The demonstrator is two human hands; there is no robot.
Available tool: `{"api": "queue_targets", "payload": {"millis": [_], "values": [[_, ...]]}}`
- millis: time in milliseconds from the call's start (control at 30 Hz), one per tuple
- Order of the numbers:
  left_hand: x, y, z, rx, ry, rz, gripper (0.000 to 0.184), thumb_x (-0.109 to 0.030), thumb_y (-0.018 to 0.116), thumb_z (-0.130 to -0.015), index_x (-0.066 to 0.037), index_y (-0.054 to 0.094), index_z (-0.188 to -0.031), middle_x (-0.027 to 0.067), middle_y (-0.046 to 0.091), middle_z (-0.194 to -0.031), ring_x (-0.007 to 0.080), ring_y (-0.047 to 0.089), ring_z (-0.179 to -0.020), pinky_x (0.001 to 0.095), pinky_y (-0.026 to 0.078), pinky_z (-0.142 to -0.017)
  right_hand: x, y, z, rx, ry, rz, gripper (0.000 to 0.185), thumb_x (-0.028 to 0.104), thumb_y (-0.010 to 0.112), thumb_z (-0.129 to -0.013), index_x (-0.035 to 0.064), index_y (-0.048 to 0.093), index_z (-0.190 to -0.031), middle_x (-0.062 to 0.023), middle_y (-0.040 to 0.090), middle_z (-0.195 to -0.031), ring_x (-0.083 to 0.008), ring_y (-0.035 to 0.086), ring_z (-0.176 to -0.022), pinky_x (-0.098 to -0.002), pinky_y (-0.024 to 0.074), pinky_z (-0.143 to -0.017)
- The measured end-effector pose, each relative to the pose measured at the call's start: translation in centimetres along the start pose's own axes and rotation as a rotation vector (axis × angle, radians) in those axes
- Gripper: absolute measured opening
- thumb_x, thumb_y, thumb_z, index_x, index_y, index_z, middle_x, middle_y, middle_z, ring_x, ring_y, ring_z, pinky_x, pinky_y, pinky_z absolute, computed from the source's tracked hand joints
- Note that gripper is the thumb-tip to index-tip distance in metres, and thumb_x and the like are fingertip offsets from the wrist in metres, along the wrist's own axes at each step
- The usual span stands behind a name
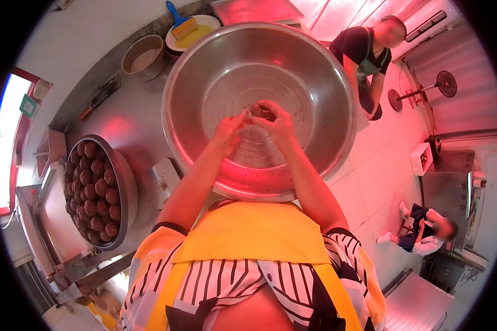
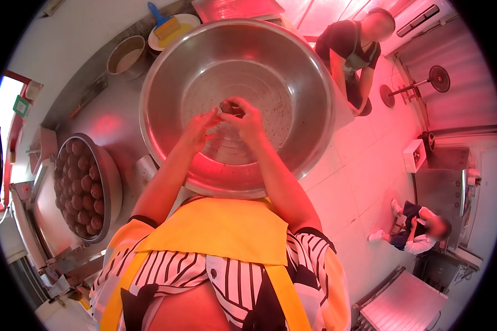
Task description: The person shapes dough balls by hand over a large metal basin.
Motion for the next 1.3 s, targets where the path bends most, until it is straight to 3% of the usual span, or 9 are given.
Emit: {"api": "queue_targets", "payload": {"millis": [267, 467, 667, 767, 867, 967, 1067, 1167, 1300], "values": [[0.0, 0.4, 0.6, 0.079, -0.160, 0.125, 0.055, -0.062, 0.057, -0.079, -0.018, 0.056, -0.113, -0.0001, 0.054, -0.115, 0.0186, 0.042, -0.113, 0.0431, 0.036, -0.087, -0.3, 0.1, 0.1, 0.080, -0.084, 0.322, 0.036, 0.001, 0.066, -0.077, 0.0012, 0.058, -0.112, -0.0037, 0.062, -0.098, -0.0131, 0.058, -0.094, -0.0286, 0.0491, -0.081], [0.0, 0.5, 0.3, 0.381, -0.079, 0.234, 0.043, -0.055, 0.061, -0.081, -0.022, 0.057, -0.109, -0.0030, 0.051, -0.122, 0.0173, 0.043, -0.113, 0.0430, 0.036, -0.088, -0.1, 0.6, 0.4, 0.098, 0.011, 0.108, 0.034, 0.005, 0.066, -0.077, 0.0016, 0.060, -0.111, -0.0038, 0.063, -0.097, -0.0136, 0.058, -0.091, -0.0282, 0.0476, -0.081], [-0.9, 0.9, 0.8, 0.410, -0.071, 0.640, 0.035, -0.052, 0.051, -0.088, -0.022, 0.058, -0.103, -0.0018, 0.048, -0.126, 0.0278, 0.045, -0.114, 0.0558, 0.040, -0.091, 1.1, 0.1, 0.1, -0.070, 0.028, 0.089, 0.033, 0.009, 0.065, -0.078, 0.0011, 0.060, -0.110, -0.0068, 0.058, -0.110, -0.0154, 0.057, -0.100, -0.0296, 0.0455, -0.083], [-2.0, 1.1, 1.8, 0.598, 0.072, 0.729, 0.033, -0.051, 0.052, -0.088, -0.022, 0.059, -0.100, 0.0009, 0.045, -0.130, 0.0349, 0.044, -0.118, 0.0631, 0.038, -0.092, 1.4, -0.8, 0.0, -0.018, -0.097, 0.413, 0.034, 0.012, 0.066, -0.076, 0.0034, 0.061, -0.109, -0.0097, 0.051, -0.123, -0.0158, 0.050, -0.111, -0.0317, 0.0440, -0.086], [-2.0, 1.4, 2.1, 0.647, 0.161, 0.764, 0.044, -0.054, 0.050, -0.087, -0.017, 0.054, -0.109, 0.0049, 0.040, -0.136, 0.0344, 0.047, -0.115, 0.0590, 0.040, -0.091, 1.3, -0.3, 0.2, 0.054, 0.116, 0.281, 0.034, 0.014, 0.069, -0.073, 0.0060, 0.064, -0.105, -0.0124, 0.040, -0.134, -0.0170, 0.042, -0.120, -0.0332, 0.0426, -0.088], [-2.4, 1.7, 2.5, 0.660, 0.158, 0.796, 0.033, -0.050, 0.054, -0.086, -0.021, 0.060, -0.101, 0.0021, 0.044, -0.131, 0.0395, 0.037, -0.125, 0.0653, 0.039, -0.090, 0.1, -0.2, 0.2, -0.025, 0.096, 0.225, 0.028, 0.012, 0.069, -0.073, 0.0066, 0.066, -0.100, -0.0132, 0.034, -0.138, -0.0193, 0.048, -0.114, -0.0329, 0.0452, -0.084], [-2.4, 1.6, 2.3, 0.689, 0.189, 0.782, 0.033, -0.049, 0.055, -0.086, -0.021, 0.061, -0.103, 0.0010, 0.042, -0.134, 0.0394, 0.037, -0.125, 0.0664, 0.039, -0.090, -0.5, -0.1, -0.1, 0.208, 0.045, 0.452, 0.023, 0.011, 0.070, -0.073, 0.0030, 0.067, -0.094, -0.0126, 0.036, -0.136, -0.0209, 0.053, -0.107, -0.0329, 0.0482, -0.079], [-2.3, 1.5, 2.4, 0.710, 0.241, 0.809, 0.034, -0.049, 0.053, -0.087, -0.021, 0.060, -0.104, 0.0031, 0.039, -0.136, 0.0367, 0.039, -0.124, 0.0638, 0.042, -0.088, 0.1, 0.7, 0.6, 0.274, 0.057, 0.147, 0.020, 0.014, 0.069, -0.075, -0.0010, 0.067, -0.089, -0.0150, 0.044, -0.130, -0.0207, 0.058, -0.096, -0.0326, 0.0509, -0.077], [-2.4, 1.8, 2.3, 0.734, 0.229, 0.795, 0.035, -0.050, 0.051, -0.089, -0.021, 0.059, -0.107, 0.0056, 0.037, -0.140, 0.0321, 0.040, -0.124, 0.0600, 0.044, -0.086, -0.4, 0.4, 0.5, 0.177, 0.063, 0.215, 0.016, 0.011, 0.065, -0.078, -0.0022, 0.067, -0.087, -0.0135, 0.048, -0.125, -0.0197, 0.059, -0.092, -0.0311, 0.0504, -0.073]]}}
Point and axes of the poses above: each hand's wrist, its own z-axis away from the middle knuckle, its own y-axis out of the palm, x = y × z, the point moved 2 cm from there along -z, towards the middle knuckle
